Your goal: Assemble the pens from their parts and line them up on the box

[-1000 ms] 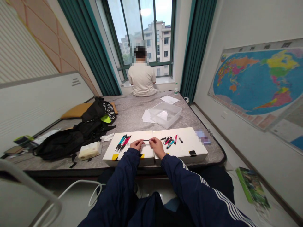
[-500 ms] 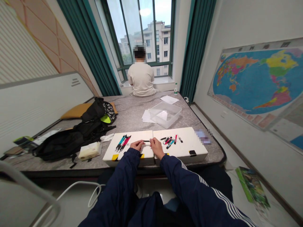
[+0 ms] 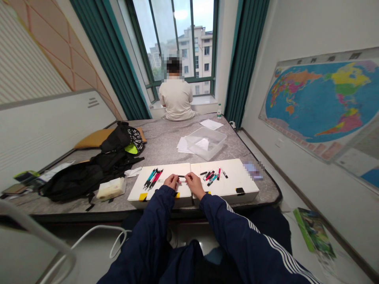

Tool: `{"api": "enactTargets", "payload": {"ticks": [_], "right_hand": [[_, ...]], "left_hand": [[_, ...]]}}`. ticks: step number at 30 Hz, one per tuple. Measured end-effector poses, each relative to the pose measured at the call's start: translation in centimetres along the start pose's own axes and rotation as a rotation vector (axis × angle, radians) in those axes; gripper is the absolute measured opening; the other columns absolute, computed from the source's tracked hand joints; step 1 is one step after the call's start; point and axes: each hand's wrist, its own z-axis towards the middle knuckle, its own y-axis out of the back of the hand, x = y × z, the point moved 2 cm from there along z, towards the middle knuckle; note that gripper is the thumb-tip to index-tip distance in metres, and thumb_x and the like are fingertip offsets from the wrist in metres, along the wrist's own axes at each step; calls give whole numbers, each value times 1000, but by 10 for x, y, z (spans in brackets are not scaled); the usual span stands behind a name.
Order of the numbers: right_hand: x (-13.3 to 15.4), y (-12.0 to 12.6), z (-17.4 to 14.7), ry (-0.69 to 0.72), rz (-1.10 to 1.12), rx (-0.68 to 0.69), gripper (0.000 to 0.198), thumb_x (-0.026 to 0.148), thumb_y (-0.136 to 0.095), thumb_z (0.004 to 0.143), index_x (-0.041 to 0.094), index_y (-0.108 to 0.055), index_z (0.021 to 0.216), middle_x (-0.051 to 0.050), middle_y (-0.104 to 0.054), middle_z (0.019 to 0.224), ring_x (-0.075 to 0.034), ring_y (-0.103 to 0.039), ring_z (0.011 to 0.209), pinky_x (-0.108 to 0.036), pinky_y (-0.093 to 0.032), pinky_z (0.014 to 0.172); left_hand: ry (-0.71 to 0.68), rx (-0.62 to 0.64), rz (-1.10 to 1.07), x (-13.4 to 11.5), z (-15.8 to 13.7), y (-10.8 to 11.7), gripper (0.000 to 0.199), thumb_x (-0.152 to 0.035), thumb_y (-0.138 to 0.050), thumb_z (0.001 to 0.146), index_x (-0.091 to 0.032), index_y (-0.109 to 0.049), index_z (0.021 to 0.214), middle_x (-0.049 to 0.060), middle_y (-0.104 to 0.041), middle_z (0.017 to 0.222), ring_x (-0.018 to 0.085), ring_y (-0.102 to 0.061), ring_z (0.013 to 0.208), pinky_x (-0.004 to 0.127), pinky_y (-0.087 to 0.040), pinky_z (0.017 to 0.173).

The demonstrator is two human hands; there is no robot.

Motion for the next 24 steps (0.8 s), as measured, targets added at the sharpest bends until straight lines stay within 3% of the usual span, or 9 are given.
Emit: {"api": "enactTargets", "payload": {"ticks": [8, 24], "right_hand": [[3, 0, 0, 58, -21, 35, 17, 34, -54, 85, 19, -62, 85, -1, -65, 72, -15, -59, 67, -25, -44, 65], [8, 1, -3, 31, -227, 19, 24, 38, -49, 91, 20, -59, 76, 1, -60, 65, -15, -53, 61, -23, -34, 59]], "left_hand": [[-5, -14, 82, 7, 2, 1, 52, -66, -43, 83, -19, -50, 61, -4, -46, 40, 8, -35, 31, 20, -25, 35], [34, 16, 69, 14, 5, 0, 51, -68, -44, 79, -20, -47, 60, -5, -45, 41, 8, -33, 30, 21, -23, 33]]}}
